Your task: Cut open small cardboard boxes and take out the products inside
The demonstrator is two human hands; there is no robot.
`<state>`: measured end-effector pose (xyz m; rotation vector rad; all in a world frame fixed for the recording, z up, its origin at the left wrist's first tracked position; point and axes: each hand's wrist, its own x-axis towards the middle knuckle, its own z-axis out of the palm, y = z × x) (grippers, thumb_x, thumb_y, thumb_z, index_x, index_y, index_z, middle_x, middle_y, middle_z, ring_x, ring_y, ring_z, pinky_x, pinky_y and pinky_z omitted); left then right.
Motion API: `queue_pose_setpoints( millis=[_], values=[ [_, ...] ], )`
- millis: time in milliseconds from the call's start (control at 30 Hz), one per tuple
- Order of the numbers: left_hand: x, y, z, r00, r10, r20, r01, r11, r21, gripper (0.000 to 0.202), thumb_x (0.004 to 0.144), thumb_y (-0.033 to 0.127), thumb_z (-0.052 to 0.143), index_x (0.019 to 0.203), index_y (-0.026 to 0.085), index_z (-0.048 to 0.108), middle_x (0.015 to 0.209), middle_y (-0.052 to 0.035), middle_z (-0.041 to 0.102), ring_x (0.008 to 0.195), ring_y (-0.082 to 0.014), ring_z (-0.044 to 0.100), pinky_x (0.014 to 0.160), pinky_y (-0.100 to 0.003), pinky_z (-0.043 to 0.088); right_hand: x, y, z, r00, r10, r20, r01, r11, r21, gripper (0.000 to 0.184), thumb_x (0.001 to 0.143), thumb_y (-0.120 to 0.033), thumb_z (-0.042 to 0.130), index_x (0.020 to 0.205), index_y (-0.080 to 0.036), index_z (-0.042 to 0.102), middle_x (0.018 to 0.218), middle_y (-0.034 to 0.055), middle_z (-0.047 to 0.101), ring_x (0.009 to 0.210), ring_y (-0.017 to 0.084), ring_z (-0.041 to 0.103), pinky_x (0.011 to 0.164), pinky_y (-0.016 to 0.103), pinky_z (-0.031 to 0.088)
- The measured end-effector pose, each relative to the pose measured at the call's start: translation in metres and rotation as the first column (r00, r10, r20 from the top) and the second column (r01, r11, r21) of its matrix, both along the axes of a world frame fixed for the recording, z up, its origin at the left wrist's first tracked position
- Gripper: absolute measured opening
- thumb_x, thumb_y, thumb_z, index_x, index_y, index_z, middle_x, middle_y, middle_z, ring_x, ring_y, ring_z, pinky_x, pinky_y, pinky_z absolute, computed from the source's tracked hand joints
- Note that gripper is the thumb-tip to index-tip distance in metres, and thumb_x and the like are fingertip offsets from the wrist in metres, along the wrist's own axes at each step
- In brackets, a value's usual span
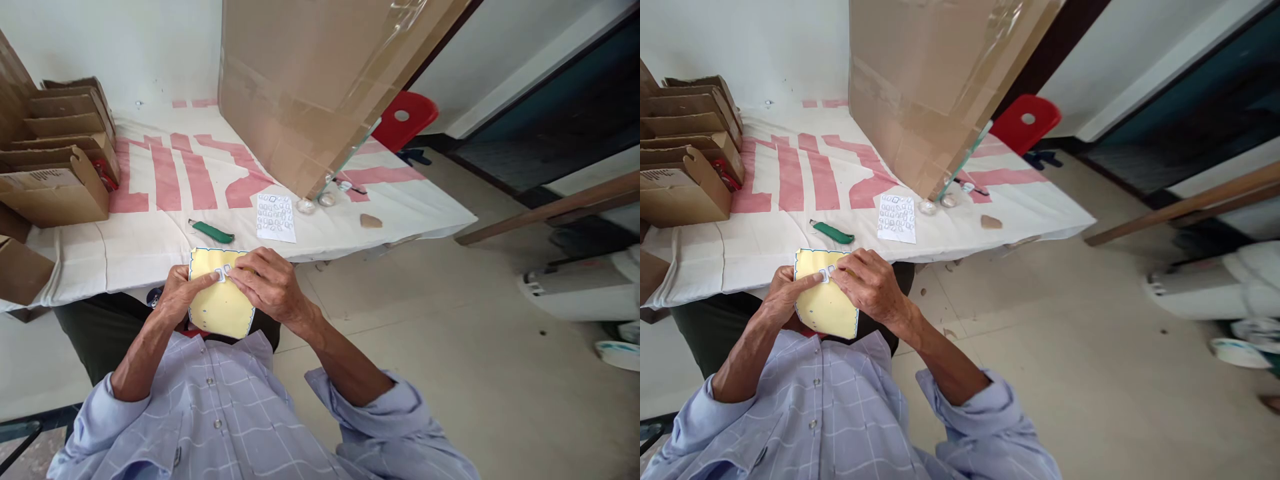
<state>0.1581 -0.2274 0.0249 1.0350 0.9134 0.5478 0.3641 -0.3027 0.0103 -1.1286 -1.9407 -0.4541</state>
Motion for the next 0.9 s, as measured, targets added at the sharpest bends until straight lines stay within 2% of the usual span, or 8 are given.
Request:
queue_pose_setpoints(
  millis=[67,167,233,333,467,567,700,900],
  values=[
    [0.000,-0.001,0.002,0.999,0.011,-0.035,-0.010,1.000,0.020,0.044,0.064,0.051,0.101,0.072,0.013,0.080,0.066,-0.0093,0.076,0.055,-0.0209,0.068,0.047,-0.027,0.051,-0.001,0.000,0.001,0.997,0.014,-0.080,-0.016,1.000,-0.025,0.018,0.103,-0.009,0.068,0.099,-0.024,0.077,0.094,0.0052,0.076,0.084,0.021,0.064,0.074,0.038,0.055],
    [-0.001,-0.001,0.005,0.997,0.005,-0.076,-0.003,1.000,0.018,0.044,0.065,0.052,0.100,0.073,0.014,0.080,0.066,-0.0104,0.077,0.057,-0.0232,0.071,0.049,-0.028,0.054,-0.001,-0.001,0.005,0.942,0.026,-0.335,-0.075,0.988,-0.132,0.015,0.104,-0.015,0.067,0.096,-0.024,0.076,0.094,0.0053,0.076,0.084,0.020,0.068,0.075,0.037,0.059],
    [-0.002,0.000,0.005,0.996,-0.005,-0.089,0.006,1.000,0.003,0.044,0.066,0.052,0.099,0.076,0.014,0.082,0.067,-0.0116,0.078,0.058,-0.0254,0.073,0.050,-0.029,0.056,0.000,-0.002,0.007,0.842,0.007,-0.540,-0.146,0.965,-0.215,0.014,0.104,-0.023,0.069,0.091,-0.023,0.075,0.090,0.0038,0.075,0.080,0.018,0.068,0.071,0.034,0.058],
    [-0.002,0.001,0.004,0.996,-0.005,-0.092,0.005,1.000,-0.008,0.046,0.066,0.054,0.099,0.082,0.013,0.084,0.072,-0.0130,0.081,0.058,-0.0267,0.074,0.049,-0.031,0.057,0.002,-0.002,0.008,0.635,-0.075,-0.769,-0.295,0.897,-0.330,0.024,0.102,-0.041,0.075,0.086,-0.022,0.074,0.082,0.0013,0.072,0.071,0.015,0.064,0.066,0.030,0.056],
    [-0.002,0.005,-0.001,0.993,0.001,-0.121,-0.005,0.999,-0.036,0.051,0.065,0.056,0.100,0.087,0.013,0.083,0.074,-0.0128,0.081,0.057,-0.0288,0.075,0.044,-0.032,0.055,0.012,0.002,0.001,0.430,-0.191,-0.882,-0.394,0.840,-0.374,0.041,0.093,-0.061,0.081,0.088,-0.021,0.076,0.074,0.0001,0.071,0.062,0.013,0.059,0.063,0.030,0.056],
    [-0.003,0.010,-0.008,0.992,0.046,-0.121,-0.048,0.999,-0.013,0.051,0.064,0.056,0.101,0.083,0.013,0.082,0.072,-0.0111,0.080,0.056,-0.0273,0.074,0.046,-0.032,0.057,0.032,0.009,-0.013,0.360,-0.239,-0.902,-0.314,0.879,-0.358,0.042,0.088,-0.063,0.083,0.087,-0.022,0.074,0.075,0.0015,0.074,0.063,0.014,0.061,0.063,0.030,0.056],
    [-0.006,0.018,-0.017,0.989,0.104,-0.102,-0.105,0.994,-0.005,0.052,0.058,0.052,0.104,0.083,0.011,0.083,0.073,-0.0118,0.081,0.058,-0.0266,0.075,0.050,-0.031,0.059,0.077,0.017,-0.043,0.333,-0.334,-0.882,-0.059,0.926,-0.373,0.036,0.085,-0.057,0.080,0.084,-0.022,0.070,0.077,0.0037,0.075,0.064,0.016,0.063,0.061,0.031,0.053],
    [-0.006,0.026,-0.023,0.983,0.144,-0.116,-0.149,0.988,-0.041,0.057,0.054,0.052,0.105,0.086,0.011,0.084,0.075,-0.0136,0.082,0.062,-0.0291,0.077,0.053,-0.033,0.061,0.137,0.019,-0.093,0.395,-0.541,-0.743,0.251,0.841,-0.479,0.030,0.083,-0.053,0.065,0.079,-0.024,0.067,0.076,0.0042,0.073,0.071,0.020,0.065,0.072,0.037,0.056]
  ],
)
